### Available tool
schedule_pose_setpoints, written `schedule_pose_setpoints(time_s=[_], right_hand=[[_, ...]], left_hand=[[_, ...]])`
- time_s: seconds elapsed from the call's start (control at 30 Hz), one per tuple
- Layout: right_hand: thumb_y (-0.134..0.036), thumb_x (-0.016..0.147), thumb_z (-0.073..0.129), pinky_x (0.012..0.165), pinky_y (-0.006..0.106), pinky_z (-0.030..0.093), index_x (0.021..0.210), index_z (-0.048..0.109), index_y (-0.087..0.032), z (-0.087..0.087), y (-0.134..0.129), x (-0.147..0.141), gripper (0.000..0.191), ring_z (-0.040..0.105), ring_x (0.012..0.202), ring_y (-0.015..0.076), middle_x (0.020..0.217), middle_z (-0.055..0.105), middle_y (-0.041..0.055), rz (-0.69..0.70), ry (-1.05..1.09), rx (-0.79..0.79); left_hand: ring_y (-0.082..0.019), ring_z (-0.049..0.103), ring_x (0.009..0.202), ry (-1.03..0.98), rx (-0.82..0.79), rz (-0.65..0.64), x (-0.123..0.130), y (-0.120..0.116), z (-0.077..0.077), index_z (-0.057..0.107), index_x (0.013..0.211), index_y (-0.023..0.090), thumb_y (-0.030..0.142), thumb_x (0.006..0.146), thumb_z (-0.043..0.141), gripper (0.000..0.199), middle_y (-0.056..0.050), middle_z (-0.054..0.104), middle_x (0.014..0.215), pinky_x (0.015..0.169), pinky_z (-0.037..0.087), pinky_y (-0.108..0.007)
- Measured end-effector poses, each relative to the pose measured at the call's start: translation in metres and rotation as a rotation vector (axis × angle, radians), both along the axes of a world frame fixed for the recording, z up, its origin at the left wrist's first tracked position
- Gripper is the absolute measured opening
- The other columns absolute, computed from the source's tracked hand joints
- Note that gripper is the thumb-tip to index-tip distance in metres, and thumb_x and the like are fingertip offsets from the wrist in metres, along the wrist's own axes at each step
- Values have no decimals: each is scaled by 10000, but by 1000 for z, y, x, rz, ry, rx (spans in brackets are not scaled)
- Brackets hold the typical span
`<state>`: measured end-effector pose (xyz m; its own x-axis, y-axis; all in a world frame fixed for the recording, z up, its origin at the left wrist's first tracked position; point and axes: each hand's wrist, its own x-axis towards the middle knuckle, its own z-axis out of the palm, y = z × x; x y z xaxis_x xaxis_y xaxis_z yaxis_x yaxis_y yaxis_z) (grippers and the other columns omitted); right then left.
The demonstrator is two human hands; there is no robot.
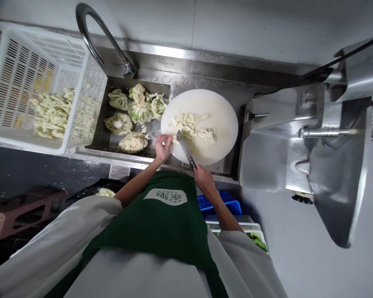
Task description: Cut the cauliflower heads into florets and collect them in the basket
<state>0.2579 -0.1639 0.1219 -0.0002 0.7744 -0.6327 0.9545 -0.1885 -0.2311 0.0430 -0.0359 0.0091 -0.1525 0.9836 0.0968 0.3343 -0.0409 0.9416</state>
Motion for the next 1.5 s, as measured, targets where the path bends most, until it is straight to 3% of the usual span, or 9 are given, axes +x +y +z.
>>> schedule_pose_setpoints(time_s=[0.13, 0.33, 0.93, 1.1, 1.2, 1.33, 1.4, 1.5], right_hand=[[-365, 1099, 330, 695, 294, 344, 1091, 608, -160, 5, -1, -5, 345, 699, 836, 241, 905, 749, 108, -1, -15, 24], [-375, 1105, 308, 685, 289, 332, 1111, 585, -150, 10, 0, -16, 357, 691, 801, 225, 893, 745, 106, 11, -28, 55], [-333, 1092, 343, 727, 286, 367, 1118, 623, -146, 5, 30, -23, 338, 704, 907, 246, 982, 751, 146, 49, 25, -59], [-335, 1080, 374, 737, 289, 374, 1072, 649, -156, 9, 36, -14, 328, 700, 916, 257, 969, 753, 143, 70, 59, -17], [-373, 1074, 389, 749, 287, 380, 1046, 652, -170, 16, 22, 5, 334, 693, 907, 256, 933, 753, 121, -19, 74, 45], [-387, 1076, 365, 763, 296, 396, 1113, 645, -144, 25, -6, 38, 372, 691, 916, 267, 963, 750, 143, -282, 3, 163], [-383, 1076, 355, 761, 308, 395, 1159, 635, -115, 28, -17, 52, 396, 692, 915, 279, 979, 746, 171, -404, -89, 193], [-357, 1079, 350, 739, 312, 378, 1155, 628, -97, 28, -30, 66, 388, 695, 892, 280, 963, 745, 187, -496, -205, 162]], left_hand=[[-239, 612, 950, 118, 46, -65, -16, -3, -4, 733, 983, 190, 518, 957, 617, 349, -98, 675, 978, 931, 508, -432], [-238, 627, 977, 225, 87, -110, -17, -10, -12, 724, 915, 213, 502, 989, 566, 337, -90, 684, 969, 937, 513, -412], [-234, 639, 955, 179, 91, -111, -20, -5, -15, 756, 867, 210, 469, 966, 623, 307, -86, 694, 952, 920, 537, -432], [-237, 638, 958, 183, 84, -139, -20, -3, -15, 754, 867, 209, 480, 961, 626, 314, -82, 702, 946, 924, 523, -433], [-242, 621, 939, 219, 69, -158, -18, -1, -12, 756, 870, 218, 460, 944, 657, 271, -81, 697, 946, 953, 492, -466], [-274, 589, 1043, 232, 74, -134, -4, 3, 3, 759, 938, 259, 419, 921, 705, 170, -91, 663, 1026, 988, 453, -503], [-290, 579, 1088, 214, 105, -170, 16, 12, 15, 752, 968, 259, 394, 942, 677, 156, -99, 651, 1053, 1002, 445, -510], [-308, 584, 1106, 187, 153, -373, 63, 38, 24, 735, 995, 239, 345, 956, 647, 144, -107, 659, 1049, 1015, 441, -536]])
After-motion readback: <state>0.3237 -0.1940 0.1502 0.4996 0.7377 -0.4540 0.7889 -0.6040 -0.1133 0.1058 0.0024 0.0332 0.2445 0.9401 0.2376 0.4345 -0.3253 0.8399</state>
